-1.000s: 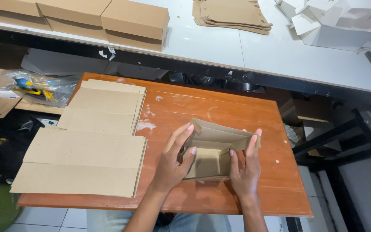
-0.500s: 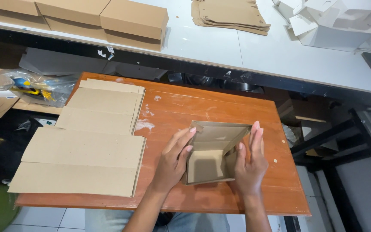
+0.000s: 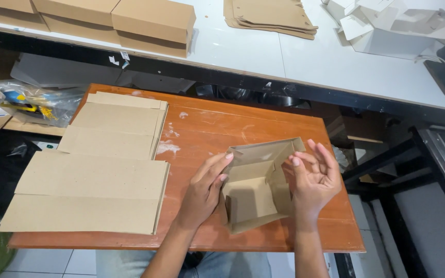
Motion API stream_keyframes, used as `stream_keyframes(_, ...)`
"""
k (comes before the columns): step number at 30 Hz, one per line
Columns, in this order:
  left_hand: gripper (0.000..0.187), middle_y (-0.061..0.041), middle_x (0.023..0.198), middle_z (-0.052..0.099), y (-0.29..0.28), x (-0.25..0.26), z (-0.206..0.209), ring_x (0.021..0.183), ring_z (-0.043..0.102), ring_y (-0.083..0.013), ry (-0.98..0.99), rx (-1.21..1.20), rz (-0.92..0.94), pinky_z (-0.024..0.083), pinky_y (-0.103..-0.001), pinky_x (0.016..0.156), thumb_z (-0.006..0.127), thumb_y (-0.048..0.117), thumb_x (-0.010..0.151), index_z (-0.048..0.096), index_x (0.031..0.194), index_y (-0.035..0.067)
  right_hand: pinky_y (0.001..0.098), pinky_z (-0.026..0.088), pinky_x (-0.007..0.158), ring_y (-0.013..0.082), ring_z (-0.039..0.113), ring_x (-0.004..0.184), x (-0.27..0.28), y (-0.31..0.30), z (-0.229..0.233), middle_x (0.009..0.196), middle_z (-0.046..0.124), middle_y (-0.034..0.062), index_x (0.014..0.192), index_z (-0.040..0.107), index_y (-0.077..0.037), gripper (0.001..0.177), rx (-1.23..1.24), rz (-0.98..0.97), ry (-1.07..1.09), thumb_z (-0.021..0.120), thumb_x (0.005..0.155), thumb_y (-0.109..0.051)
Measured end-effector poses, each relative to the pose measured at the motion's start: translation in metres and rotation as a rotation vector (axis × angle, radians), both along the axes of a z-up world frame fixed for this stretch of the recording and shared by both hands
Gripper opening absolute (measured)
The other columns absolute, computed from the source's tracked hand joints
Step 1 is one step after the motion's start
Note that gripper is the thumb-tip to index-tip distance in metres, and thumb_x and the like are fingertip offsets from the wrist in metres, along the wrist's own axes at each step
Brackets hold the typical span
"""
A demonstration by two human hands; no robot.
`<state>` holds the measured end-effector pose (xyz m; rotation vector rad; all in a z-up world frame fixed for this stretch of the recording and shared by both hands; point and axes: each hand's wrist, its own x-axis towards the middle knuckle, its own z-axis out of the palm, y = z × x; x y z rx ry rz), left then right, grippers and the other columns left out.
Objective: The person folds flat cardboard pieces into small rectangular boxes on a wooden table. They crease the folds, tuck the flaps, and stack the finished boxes on a nearby counter. The process is repeated for multiple units.
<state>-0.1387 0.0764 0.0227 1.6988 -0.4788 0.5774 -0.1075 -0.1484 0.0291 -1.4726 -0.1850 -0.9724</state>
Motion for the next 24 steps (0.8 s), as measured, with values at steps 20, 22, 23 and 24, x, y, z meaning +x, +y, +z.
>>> stream_keyframes(20, 0.045, -0.022, 0.129, 0.071, 0.003, 0.002, -0.008, 0.118, 0.067, -0.0447, 0.005, 0.007, 0.036, 0.056, -0.058, 0.096, 0.061, 0.012, 0.099, 0.060, 0.144, 0.007, 0.0439, 0.061, 0.077, 0.0331, 0.072, 0.082, -0.003, 0.001, 0.034, 0.099, 0.073, 0.0262, 0.131, 0.070, 0.005, 0.035, -0.482, -0.136, 0.073, 0.060, 0.098, 0.012)
stream_keyframes(22, 0.045, -0.022, 0.129, 0.071, 0.001, 0.002, -0.007, 0.117, 0.068, -0.0443, 0.003, 0.008, 0.035, 0.056, -0.058, 0.096, 0.062, 0.013, 0.099, 0.060, 0.144, 0.007, 0.0447, 0.060, 0.078, 0.0353, 0.071, 0.082, -0.001, 0.002, 0.034, 0.101, 0.072, 0.0274, 0.133, 0.068, 0.006, 0.037, -0.516, -0.172, 0.028, 0.061, 0.098, 0.014)
stream_keyframes(23, 0.046, -0.022, 0.128, 0.071, 0.000, 0.001, -0.006, 0.116, 0.069, -0.0440, 0.012, 0.008, 0.034, 0.058, -0.056, 0.093, 0.062, 0.012, 0.099, 0.060, 0.145, 0.007, 0.0425, 0.059, 0.079, 0.0326, 0.071, 0.081, -0.001, 0.004, 0.035, 0.099, 0.073, 0.0244, 0.131, 0.070, 0.005, 0.038, -0.549, -0.237, -0.008, 0.064, 0.095, 0.015)
stream_keyframes(24, 0.047, -0.022, 0.128, 0.071, -0.001, 0.001, -0.005, 0.114, 0.069, -0.0438, 0.020, 0.008, 0.033, 0.060, -0.054, 0.091, 0.063, 0.011, 0.098, 0.059, 0.145, 0.007, 0.0403, 0.058, 0.080, 0.0298, 0.070, 0.080, 0.000, 0.006, 0.036, 0.096, 0.074, 0.0213, 0.128, 0.073, 0.004, 0.038, -0.582, -0.302, -0.044, 0.068, 0.092, 0.016)
